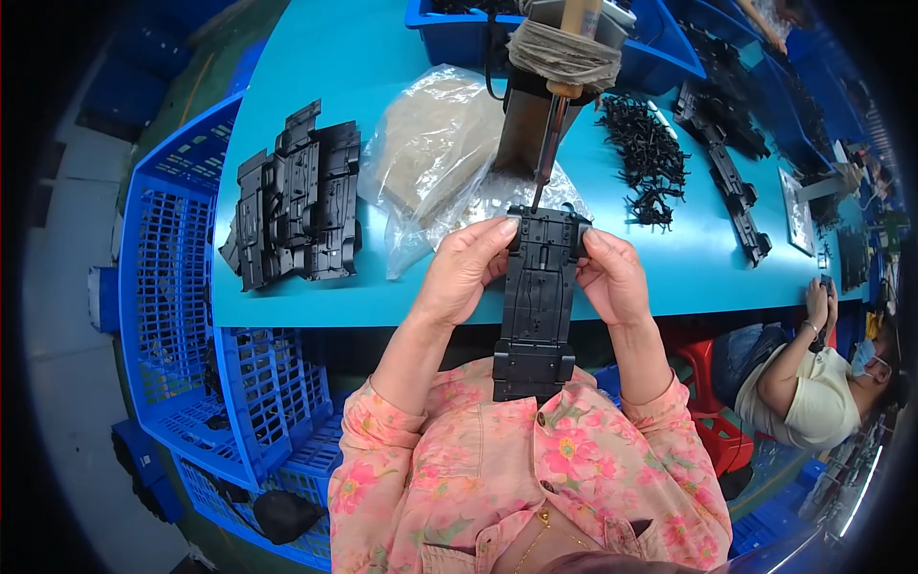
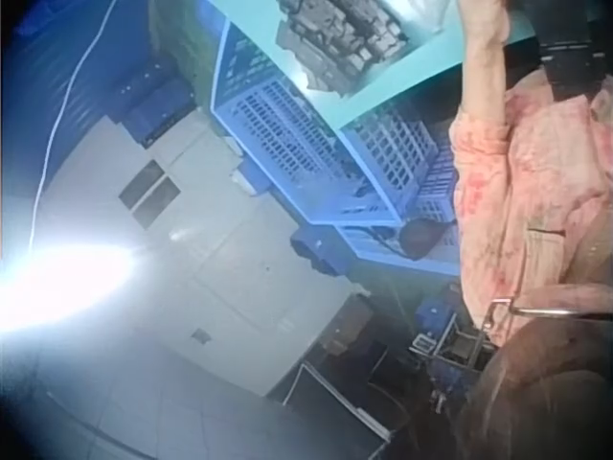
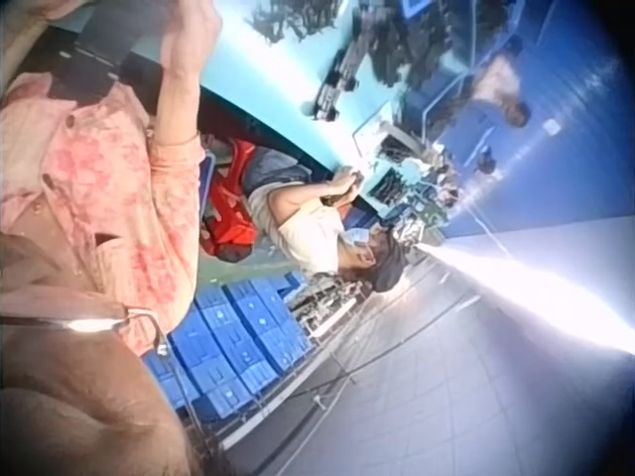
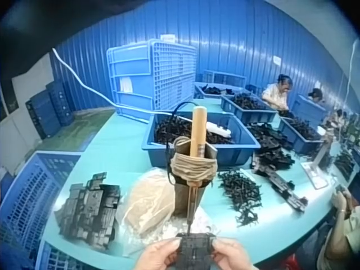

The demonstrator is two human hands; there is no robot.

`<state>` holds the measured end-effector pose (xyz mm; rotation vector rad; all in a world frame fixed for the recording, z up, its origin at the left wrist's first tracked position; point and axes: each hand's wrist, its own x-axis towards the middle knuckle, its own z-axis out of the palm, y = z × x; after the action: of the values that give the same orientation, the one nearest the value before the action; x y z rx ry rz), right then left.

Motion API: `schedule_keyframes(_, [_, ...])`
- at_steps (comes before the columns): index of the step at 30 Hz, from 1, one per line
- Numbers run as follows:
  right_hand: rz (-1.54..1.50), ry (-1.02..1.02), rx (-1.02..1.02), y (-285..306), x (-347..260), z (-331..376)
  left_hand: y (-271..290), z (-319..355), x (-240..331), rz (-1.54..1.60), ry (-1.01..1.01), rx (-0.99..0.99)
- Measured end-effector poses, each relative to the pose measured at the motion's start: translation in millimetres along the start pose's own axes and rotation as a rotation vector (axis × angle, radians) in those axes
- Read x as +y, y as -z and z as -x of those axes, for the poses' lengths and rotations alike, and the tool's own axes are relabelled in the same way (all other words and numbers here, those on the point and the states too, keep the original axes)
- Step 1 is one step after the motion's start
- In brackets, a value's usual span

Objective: Assembling small black plastic parts onto a larger toy chassis at a factory workbench.

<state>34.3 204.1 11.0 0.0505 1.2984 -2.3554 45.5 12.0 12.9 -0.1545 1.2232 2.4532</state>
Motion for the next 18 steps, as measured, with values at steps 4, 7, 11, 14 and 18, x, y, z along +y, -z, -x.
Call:
schedule_keyframes(4, [0.003, 0.006, -0.003, -4.1, -2.3, 2.9, -5.7, 2.9, 3.3, 0.03, -0.005, -0.015])
schedule_keyframes(7, [-0.022, 0.018, 0.034, -5.0, -2.1, 4.2, -6.4, 3.2, 3.9, 0.035, -0.009, -0.037])
schedule_keyframes(11, [-0.04, 0.043, -0.022, -3.6, -3.0, 4.7, -6.4, 2.4, 4.7, 0.022, -0.002, -0.052])
schedule_keyframes(14, [-0.04, 0.045, -0.01, -6.0, -4.0, 5.8, -5.9, 3.4, 4.4, 0.035, -0.006, -0.043])
schedule_keyframes(18, [-0.044, 0.047, -0.019, -4.5, -3.5, 5.6, -6.2, 2.8, 5.1, 0.033, -0.003, -0.039])
